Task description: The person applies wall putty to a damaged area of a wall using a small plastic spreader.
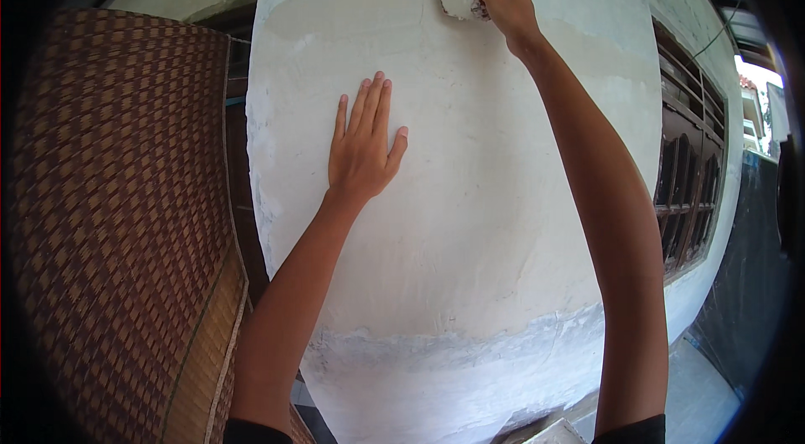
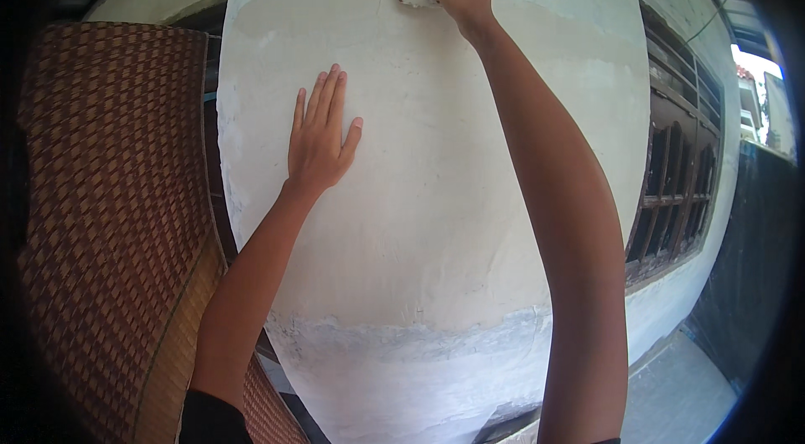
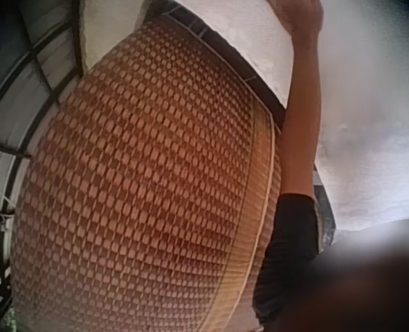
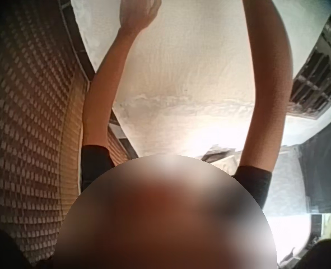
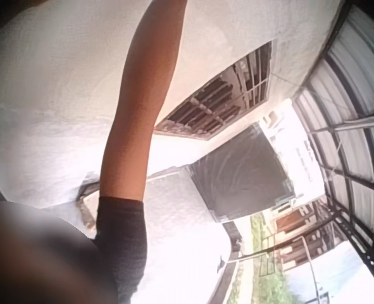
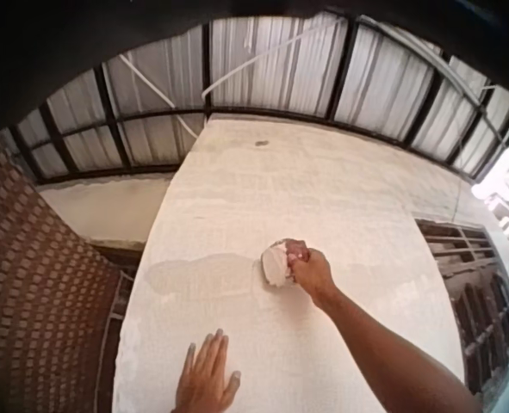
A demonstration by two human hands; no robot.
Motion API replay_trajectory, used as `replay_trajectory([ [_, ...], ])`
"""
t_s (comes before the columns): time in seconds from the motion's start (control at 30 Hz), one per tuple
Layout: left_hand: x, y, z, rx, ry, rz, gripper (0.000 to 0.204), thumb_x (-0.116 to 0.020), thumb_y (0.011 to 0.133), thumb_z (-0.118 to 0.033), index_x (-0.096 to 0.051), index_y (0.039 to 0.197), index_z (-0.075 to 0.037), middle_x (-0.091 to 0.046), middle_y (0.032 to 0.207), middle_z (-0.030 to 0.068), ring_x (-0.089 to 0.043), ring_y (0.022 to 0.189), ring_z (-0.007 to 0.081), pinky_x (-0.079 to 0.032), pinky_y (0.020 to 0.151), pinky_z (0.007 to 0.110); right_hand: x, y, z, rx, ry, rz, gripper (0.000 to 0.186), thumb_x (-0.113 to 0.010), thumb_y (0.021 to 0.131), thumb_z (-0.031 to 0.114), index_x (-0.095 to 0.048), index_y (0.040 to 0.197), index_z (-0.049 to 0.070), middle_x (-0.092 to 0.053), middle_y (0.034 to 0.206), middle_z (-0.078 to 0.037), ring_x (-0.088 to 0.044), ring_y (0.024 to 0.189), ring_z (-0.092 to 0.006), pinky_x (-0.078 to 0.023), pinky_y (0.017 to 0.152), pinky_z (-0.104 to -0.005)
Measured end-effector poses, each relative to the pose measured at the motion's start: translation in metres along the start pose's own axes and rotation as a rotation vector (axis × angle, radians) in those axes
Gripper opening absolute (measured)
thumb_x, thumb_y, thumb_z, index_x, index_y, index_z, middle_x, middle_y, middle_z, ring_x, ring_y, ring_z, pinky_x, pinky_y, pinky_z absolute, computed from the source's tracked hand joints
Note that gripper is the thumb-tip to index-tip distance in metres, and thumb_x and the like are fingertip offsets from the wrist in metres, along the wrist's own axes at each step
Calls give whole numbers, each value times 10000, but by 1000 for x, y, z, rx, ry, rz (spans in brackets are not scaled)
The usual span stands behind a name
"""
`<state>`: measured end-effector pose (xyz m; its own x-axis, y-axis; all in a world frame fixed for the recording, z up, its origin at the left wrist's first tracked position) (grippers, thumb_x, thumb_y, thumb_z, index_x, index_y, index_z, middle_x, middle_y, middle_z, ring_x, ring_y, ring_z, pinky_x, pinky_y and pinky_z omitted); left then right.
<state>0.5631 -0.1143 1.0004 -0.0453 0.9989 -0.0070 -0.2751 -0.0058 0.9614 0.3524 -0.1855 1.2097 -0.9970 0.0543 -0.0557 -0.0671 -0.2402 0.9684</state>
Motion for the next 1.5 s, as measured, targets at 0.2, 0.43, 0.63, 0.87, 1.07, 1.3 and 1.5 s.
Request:
replay_trajectory([
  [0.2, 1, -1, 0, 7, 20, 19, 667, -462, 984, -301, -239, 1552, -31, -268, 1612, 117, -250, 1488, 269, -149, 1219, 492, -23, 34, -11, 52, -114, -21, 466, -622, 913, 343, -635, 1155, -55, -691, 1088, -173, -650, 1006, -269, -482, 901, -379],
  [0.43, -2, -2, 1, 11, 41, 34, 667, -463, 984, -302, -241, 1552, -32, -265, 1613, 118, -243, 1492, 265, -142, 1221, 492, -29, 40, -18, 66, -396, -112, 598, -609, 886, 453, -622, 1199, -56, -688, 1112, -221, -637, 1080, -336, -442, 972, -451],
  [0.63, -2, -1, -2, 19, 47, 38, 669, -464, 985, -308, -238, 1553, -34, -261, 1614, 119, -233, 1496, 262, -126, 1226, 487, 40, 70, -72, 21, -385, -322, 587, -606, 868, 424, -654, 1147, -91, -686, 1096, -273, -646, 1094, -361, -475, 922, -446],
  [0.87, -5, -2, 0, 32, 68, 25, 671, -473, 984, -303, -239, 1553, -35, -258, 1617, 120, -231, 1497, 269, -125, 1223, 489, 14, 47, -55, 154, 39, -175, 530, -578, 881, 360, -648, 1147, -92, -688, 1062, -257, -662, 1023, -333, -504, 876, -409],
  [1.07, 1, -2, -1, 16, 43, 30, 677, -477, 983, -299, -233, 1556, -32, -251, 1621, 122, -238, 1495, 278, -131, 1216, 494, -37, 30, -28, 135, -308, -146, 516, -576, 885, 394, -656, 1115, -61, -689, 1073, -256, -650, 1034, -407, -438, 981, -460],
  [1.3, -3, -5, 1, 33, 107, 26, 669, -458, 990, -309, -234, 1555, -30, -254, 1621, 118, -226, 1500, 277, -131, 1217, 493, 13, 10, -17, -384, -225, -651, 472, -643, 875, 359, -688, 1134, -33, -705, 1098, -213, -683, 1017, -339, -512, 885, -420],
  [1.5, 0, -4, 3, 41, 83, 50, 669, -451, 991, -316, -234, 1555, -27, -261, 1617, 122, -226, 1500, 277, -129, 1217, 496, -35, -5, 5, 137, -56, -195, 335, -523, 979, 265, -635, 1070, -37, -706, 981, -210, -685, 947, -306, -529, 843, -400],
])
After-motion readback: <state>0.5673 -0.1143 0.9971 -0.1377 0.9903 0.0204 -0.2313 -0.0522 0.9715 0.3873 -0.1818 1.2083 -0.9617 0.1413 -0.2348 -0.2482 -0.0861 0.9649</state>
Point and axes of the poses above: each hand's wrist, its own y-axis towards the middle knuckle, its own x-axis out of the back of the hand, z = x × y, the point moved 2 cm from there along y, towards the middle knuckle
